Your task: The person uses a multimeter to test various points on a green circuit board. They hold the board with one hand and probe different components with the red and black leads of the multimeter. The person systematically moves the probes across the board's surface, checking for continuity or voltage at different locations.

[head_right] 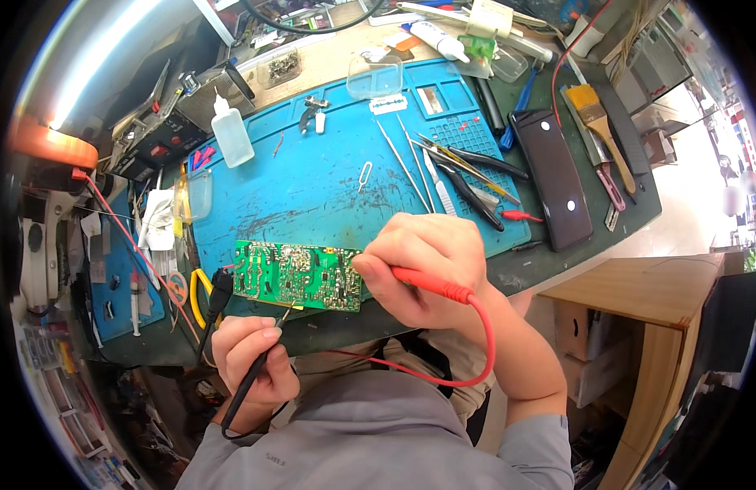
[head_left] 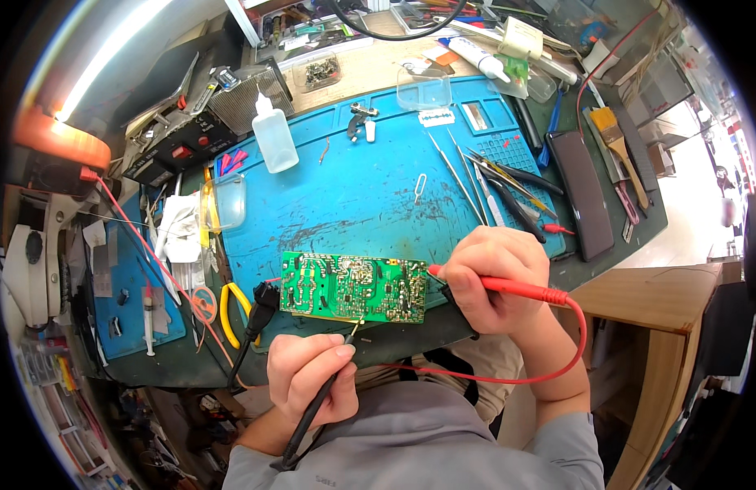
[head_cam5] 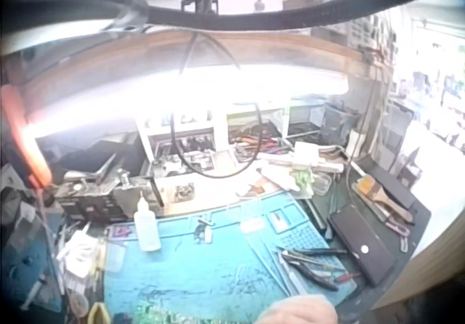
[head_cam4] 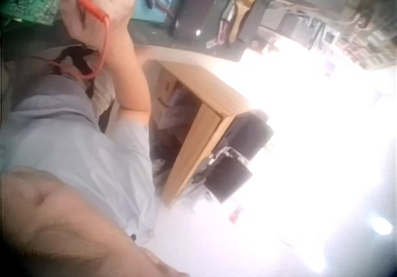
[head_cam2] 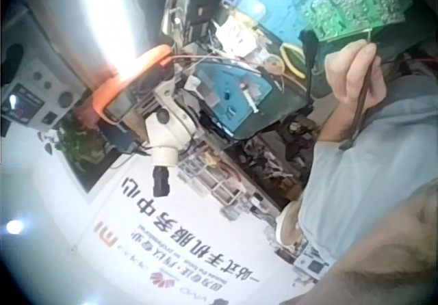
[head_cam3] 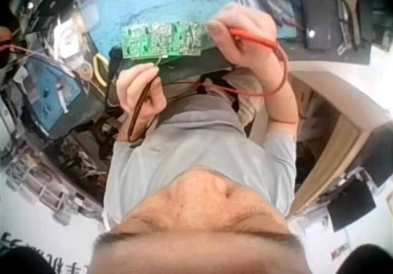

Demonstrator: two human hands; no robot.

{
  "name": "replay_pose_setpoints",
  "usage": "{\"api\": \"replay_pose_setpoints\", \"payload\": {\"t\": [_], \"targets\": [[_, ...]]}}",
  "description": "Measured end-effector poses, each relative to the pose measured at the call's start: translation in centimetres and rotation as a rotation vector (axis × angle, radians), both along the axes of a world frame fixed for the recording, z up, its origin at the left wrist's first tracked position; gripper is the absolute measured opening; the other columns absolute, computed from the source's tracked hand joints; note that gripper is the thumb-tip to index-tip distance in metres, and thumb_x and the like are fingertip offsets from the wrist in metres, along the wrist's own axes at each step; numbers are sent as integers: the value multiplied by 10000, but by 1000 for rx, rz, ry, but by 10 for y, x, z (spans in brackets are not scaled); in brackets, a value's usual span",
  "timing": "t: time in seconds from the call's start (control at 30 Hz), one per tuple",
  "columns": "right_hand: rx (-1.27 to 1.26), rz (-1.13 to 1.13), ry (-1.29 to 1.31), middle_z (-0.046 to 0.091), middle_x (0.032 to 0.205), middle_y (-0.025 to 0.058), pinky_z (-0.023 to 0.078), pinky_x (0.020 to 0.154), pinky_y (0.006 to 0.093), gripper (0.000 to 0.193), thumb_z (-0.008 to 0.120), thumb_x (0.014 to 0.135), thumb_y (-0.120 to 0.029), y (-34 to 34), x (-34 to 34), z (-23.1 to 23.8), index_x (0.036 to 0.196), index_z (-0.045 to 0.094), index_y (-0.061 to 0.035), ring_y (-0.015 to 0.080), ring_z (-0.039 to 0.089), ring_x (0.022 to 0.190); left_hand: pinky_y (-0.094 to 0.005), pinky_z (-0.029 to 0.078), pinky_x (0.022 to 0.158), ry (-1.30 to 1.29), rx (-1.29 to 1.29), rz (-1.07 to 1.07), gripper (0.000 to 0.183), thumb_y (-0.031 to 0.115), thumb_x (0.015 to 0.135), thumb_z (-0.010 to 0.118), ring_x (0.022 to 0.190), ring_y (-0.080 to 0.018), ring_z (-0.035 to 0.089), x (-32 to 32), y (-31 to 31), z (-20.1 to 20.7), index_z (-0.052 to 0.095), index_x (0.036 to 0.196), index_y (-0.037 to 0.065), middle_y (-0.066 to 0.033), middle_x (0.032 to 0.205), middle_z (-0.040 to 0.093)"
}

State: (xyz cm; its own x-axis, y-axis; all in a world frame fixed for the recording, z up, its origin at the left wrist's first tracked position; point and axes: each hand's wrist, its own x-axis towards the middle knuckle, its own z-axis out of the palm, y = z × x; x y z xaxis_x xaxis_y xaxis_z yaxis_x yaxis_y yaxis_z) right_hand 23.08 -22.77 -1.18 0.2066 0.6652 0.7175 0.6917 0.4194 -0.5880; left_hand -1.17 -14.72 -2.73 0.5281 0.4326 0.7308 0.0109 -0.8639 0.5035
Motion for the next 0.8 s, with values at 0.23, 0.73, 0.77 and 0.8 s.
{"api": "replay_pose_setpoints", "payload": {"t": [0.23, 0.73, 0.77, 0.8], "targets": [[5, -2, -3, 595, 631, 31, 406, 438, 275, 122, 743, 817, -25, 1, 0, 0, 791, 630, -63, 178, 559, 481, -311, 432, 622, 53, 11, 18, 215, 86, 853, 730, 724, -213, 586, 4, 1, 3, 689, 1061, 51, -92, 980, 690], [-35, 21, -9, 628, 667, 53, 448, 484, 270, 100, 641, 878, -12, -2, 0, 3, 788, 610, -42, 169, 577, 532, -366, 423, 838, 141, -293, -10, 121, 148, 934, 662, 867, -264, 574, 38, 32, 50, 609, 963, 43, -109, 945, 666], [-37, 22, -8, 628, 667, 53, 447, 484, 270, 96, 641, 876, -10, -3, 0, 3, 789, 612, -38, 169, 577, 532, -367, 424, 839, 143, -319, -28, 121, 148, 934, 662, 866, -265, 573, 39, 32, 52, 609, 960, 43, -110, 945, 665], [-39, 24, -6, 628, 667, 54, 446, 484, 269, 92, 641, 874, -7, -3, 0, 2, 791, 613, -35, 170, 577, 533, -359, 450, 827, 167, -330, -38, 114, 115, 925, 672, 875, -260, 584, 38, 33, 59, 615, 967, 26, -119, 951, 659]]}}
